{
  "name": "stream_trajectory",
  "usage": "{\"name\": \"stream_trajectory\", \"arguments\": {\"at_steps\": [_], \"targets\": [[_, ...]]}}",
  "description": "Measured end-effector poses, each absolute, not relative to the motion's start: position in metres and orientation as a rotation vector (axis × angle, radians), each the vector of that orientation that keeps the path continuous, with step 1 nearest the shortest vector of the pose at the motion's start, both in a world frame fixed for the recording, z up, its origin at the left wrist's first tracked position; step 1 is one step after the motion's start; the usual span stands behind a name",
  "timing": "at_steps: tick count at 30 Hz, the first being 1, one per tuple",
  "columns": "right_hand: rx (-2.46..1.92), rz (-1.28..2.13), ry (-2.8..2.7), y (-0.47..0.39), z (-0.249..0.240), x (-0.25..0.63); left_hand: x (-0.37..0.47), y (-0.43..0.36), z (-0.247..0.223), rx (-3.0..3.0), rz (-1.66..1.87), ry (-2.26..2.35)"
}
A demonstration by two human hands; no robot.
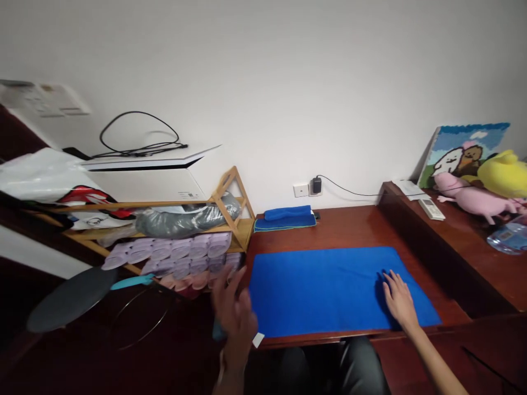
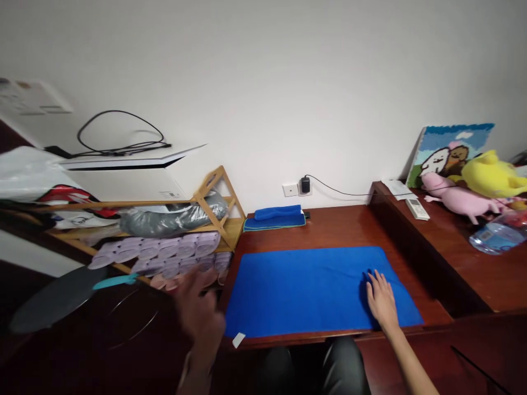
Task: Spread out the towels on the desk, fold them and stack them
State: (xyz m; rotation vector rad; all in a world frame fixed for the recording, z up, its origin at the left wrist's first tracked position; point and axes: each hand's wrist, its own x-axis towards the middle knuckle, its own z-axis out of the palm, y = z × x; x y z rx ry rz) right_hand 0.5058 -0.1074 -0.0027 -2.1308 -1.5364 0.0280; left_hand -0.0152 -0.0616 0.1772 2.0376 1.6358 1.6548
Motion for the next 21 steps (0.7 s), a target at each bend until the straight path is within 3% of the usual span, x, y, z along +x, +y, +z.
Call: {"name": "stream_trajectory", "arguments": {"at_steps": [9, 16, 21], "targets": [[-1.744, 0.333, -2.039, -0.015, 0.053, 0.33, -0.033, 0.063, 0.044, 2.486, 0.469, 1.776], [-1.519, 0.557, -2.314, 0.049, 0.055, 0.184, -0.048, 0.074, 0.011, 2.537, 0.427, 1.815], [-1.616, 0.529, -2.291, 0.05, 0.035, 0.226, -0.048, 0.077, 0.007, 2.525, 0.454, 1.816]]}}
